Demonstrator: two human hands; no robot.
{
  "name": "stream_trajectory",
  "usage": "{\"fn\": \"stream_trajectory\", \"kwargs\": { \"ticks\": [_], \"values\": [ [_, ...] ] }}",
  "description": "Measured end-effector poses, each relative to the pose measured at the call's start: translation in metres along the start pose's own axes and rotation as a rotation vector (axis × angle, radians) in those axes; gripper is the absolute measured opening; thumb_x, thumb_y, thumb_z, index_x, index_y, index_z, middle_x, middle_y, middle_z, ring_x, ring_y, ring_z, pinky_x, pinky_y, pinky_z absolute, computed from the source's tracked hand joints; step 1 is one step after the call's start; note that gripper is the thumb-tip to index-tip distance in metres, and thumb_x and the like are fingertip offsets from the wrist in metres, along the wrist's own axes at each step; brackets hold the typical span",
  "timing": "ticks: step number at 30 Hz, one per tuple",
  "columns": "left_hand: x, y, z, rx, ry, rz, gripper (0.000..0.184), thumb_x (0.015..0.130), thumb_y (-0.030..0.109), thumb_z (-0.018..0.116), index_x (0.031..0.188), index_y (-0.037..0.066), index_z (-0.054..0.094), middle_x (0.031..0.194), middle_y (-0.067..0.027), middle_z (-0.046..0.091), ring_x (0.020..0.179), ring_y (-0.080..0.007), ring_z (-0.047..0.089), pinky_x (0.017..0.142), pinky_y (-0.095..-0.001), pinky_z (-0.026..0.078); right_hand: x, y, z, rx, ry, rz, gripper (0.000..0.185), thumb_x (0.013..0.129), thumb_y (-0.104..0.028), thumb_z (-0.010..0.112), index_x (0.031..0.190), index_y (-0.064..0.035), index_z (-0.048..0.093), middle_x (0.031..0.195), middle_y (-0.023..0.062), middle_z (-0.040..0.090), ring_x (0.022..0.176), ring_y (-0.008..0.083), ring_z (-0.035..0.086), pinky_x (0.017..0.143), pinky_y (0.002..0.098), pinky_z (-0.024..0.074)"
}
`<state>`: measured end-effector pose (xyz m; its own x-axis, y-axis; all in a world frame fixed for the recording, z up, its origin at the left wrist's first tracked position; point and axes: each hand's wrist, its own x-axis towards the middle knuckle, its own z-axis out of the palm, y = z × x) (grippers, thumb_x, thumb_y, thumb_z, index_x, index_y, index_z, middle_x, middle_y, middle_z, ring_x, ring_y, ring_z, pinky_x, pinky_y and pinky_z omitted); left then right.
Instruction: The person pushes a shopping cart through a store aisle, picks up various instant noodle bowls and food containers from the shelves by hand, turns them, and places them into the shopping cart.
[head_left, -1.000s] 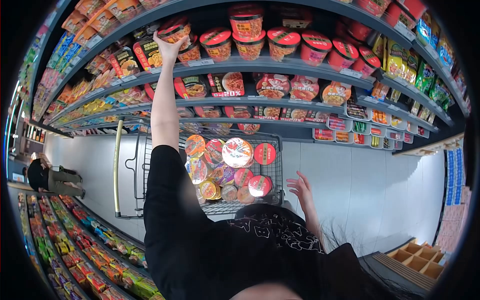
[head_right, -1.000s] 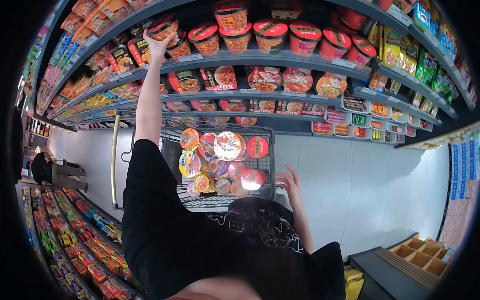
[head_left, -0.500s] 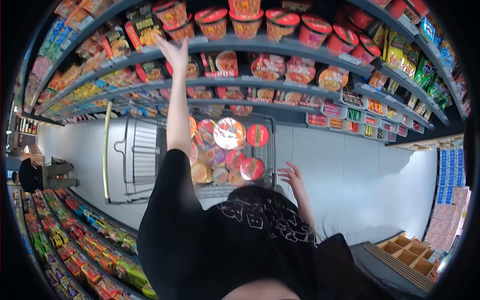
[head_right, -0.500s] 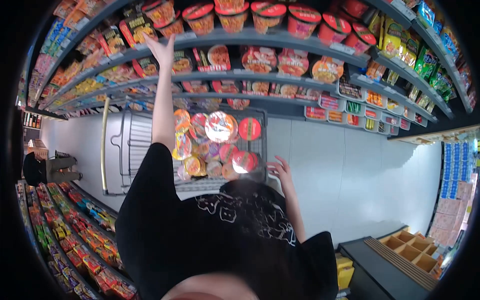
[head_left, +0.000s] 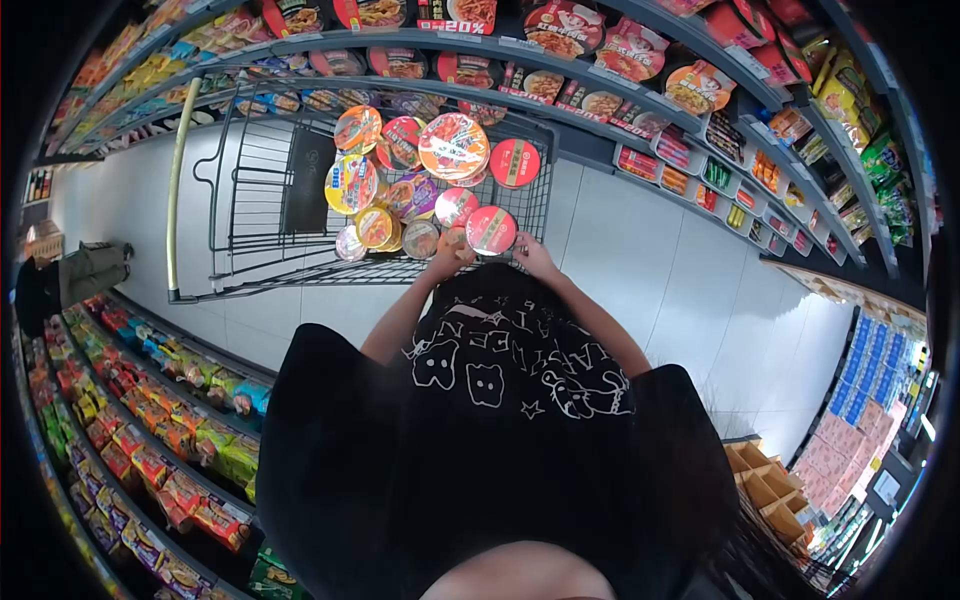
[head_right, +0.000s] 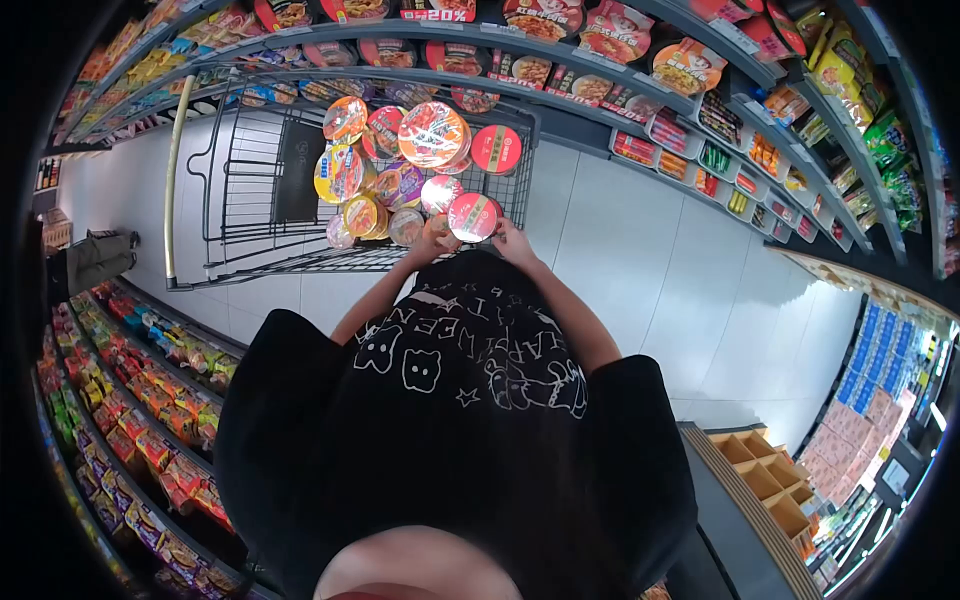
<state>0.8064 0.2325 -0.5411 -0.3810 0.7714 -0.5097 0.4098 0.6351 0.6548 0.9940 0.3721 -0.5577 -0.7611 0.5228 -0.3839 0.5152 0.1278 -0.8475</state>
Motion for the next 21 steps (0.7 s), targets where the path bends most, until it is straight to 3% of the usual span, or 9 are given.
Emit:
{"fn": "stream_trajectory", "kwargs": {
  "ticks": [3, 5, 6, 9, 13, 15, 17, 20, 21],
  "values": [
    [0.025, -0.012, -0.004, 0.052, -0.127, -0.036, 0.044, 0.066, 0.024, 0.063, 0.100, -0.002, 0.056, 0.090, -0.0204, 0.060, 0.091, -0.0290, 0.058, 0.077, -0.0353, 0.045, 0.021, -0.004, 0.011, -0.110, 0.007, 0.166, 0.062, 0.071, -0.019, 0.063, 0.122, -0.0059, 0.032, 0.086, 0.0106, 0.059, 0.082, 0.0172, 0.059, 0.065, 0.0302, 0.0489],
    [0.042, -0.022, 0.016, -0.227, 0.041, -0.145, 0.043, 0.066, 0.022, 0.062, 0.101, -0.001, 0.056, 0.088, -0.0202, 0.060, 0.086, -0.0288, 0.059, 0.076, -0.0346, 0.045, 0.039, 0.015, 0.027, 0.074, 0.086, 0.227, 0.063, 0.071, -0.020, 0.064, 0.122, -0.0065, 0.031, 0.085, 0.0108, 0.058, 0.073, 0.0188, 0.061, 0.055, 0.0294, 0.0502],
    [0.074, -0.052, 0.038, -0.372, -0.179, -0.135, 0.049, 0.065, 0.018, 0.063, 0.108, -0.001, 0.051, 0.084, -0.0180, 0.060, 0.077, -0.0272, 0.060, 0.070, -0.0329, 0.047, 0.037, -0.002, 0.023, 0.072, 0.091, 0.229, 0.063, 0.071, -0.020, 0.064, 0.122, -0.0065, 0.031, 0.085, 0.0108, 0.058, 0.073, 0.0188, 0.061, 0.055, 0.0294, 0.0502],
    [0.060, 0.004, 0.031, -0.692, 0.024, -0.254, 0.042, 0.072, 0.008, 0.053, 0.111, -0.004, 0.046, 0.082, -0.0086, 0.058, 0.076, -0.0167, 0.059, 0.060, -0.0285, 0.049, 0.035, -0.046, 0.003, 0.211, 0.077, 0.375, 0.060, 0.071, -0.023, 0.065, 0.119, -0.0047, 0.035, 0.079, 0.0098, 0.058, 0.060, 0.0174, 0.060, 0.047, 0.0261, 0.0496],
    [0.025, 0.082, -0.051, -0.722, 0.046, -0.037, 0.028, 0.074, 0.005, 0.046, 0.100, -0.004, 0.055, 0.083, -0.0089, 0.057, 0.067, -0.0154, 0.054, 0.060, -0.0267, 0.045, 0.023, -0.078, -0.046, 0.448, 0.140, 0.346, 0.053, 0.072, -0.030, 0.066, 0.106, 0.0043, 0.044, 0.072, 0.0085, 0.058, 0.056, 0.0132, 0.058, 0.049, 0.0240, 0.0494],
    [0.008, 0.112, -0.090, -0.386, 0.164, 0.331, 0.039, 0.070, 0.005, 0.051, 0.109, -0.001, 0.050, 0.079, -0.0086, 0.060, 0.076, -0.0190, 0.058, 0.070, -0.0281, 0.044, 0.006, -0.107, -0.078, 0.610, 0.068, 0.253, 0.048, 0.077, -0.033, 0.061, 0.103, 0.0047, 0.046, 0.072, 0.0090, 0.059, 0.059, 0.0142, 0.059, 0.054, 0.0243, 0.0491],
    [-0.024, 0.153, -0.135, -0.299, 0.181, 0.535, 0.040, 0.072, 0.009, 0.054, 0.112, 0.002, 0.051, 0.097, -0.0099, 0.057, 0.100, -0.0208, 0.051, 0.084, -0.0287, 0.037, -0.030, -0.154, -0.119, 0.824, -0.005, 0.197, 0.054, 0.080, -0.035, 0.057, 0.115, 0.0021, 0.041, 0.085, 0.0115, 0.059, 0.079, 0.0178, 0.059, 0.071, 0.0282, 0.0472],
    [-0.037, 0.198, -0.157, -0.639, 0.162, 0.682, 0.055, 0.080, 0.021, 0.053, 0.129, 0.007, 0.033, 0.133, -0.0095, 0.032, 0.124, -0.0194, 0.026, 0.099, -0.0308, 0.021, -0.058, -0.204, -0.144, 1.045, 0.024, -0.197, 0.066, 0.080, -0.029, 0.058, 0.131, -0.0047, 0.023, 0.112, 0.0131, 0.049, 0.105, 0.0209, 0.048, 0.088, 0.0322, 0.0381],
    [-0.030, 0.204, -0.149, -0.632, 0.159, 0.691, 0.055, 0.080, 0.021, 0.053, 0.129, 0.007, 0.033, 0.133, -0.0095, 0.032, 0.124, -0.0194, 0.026, 0.099, -0.0308, 0.021, -0.058, -0.204, -0.141, 1.046, 0.030, -0.208, 0.066, 0.080, -0.029, 0.058, 0.131, -0.0047, 0.023, 0.112, 0.0131, 0.049, 0.105, 0.0209, 0.048, 0.088, 0.0322, 0.0381]
  ]
}}
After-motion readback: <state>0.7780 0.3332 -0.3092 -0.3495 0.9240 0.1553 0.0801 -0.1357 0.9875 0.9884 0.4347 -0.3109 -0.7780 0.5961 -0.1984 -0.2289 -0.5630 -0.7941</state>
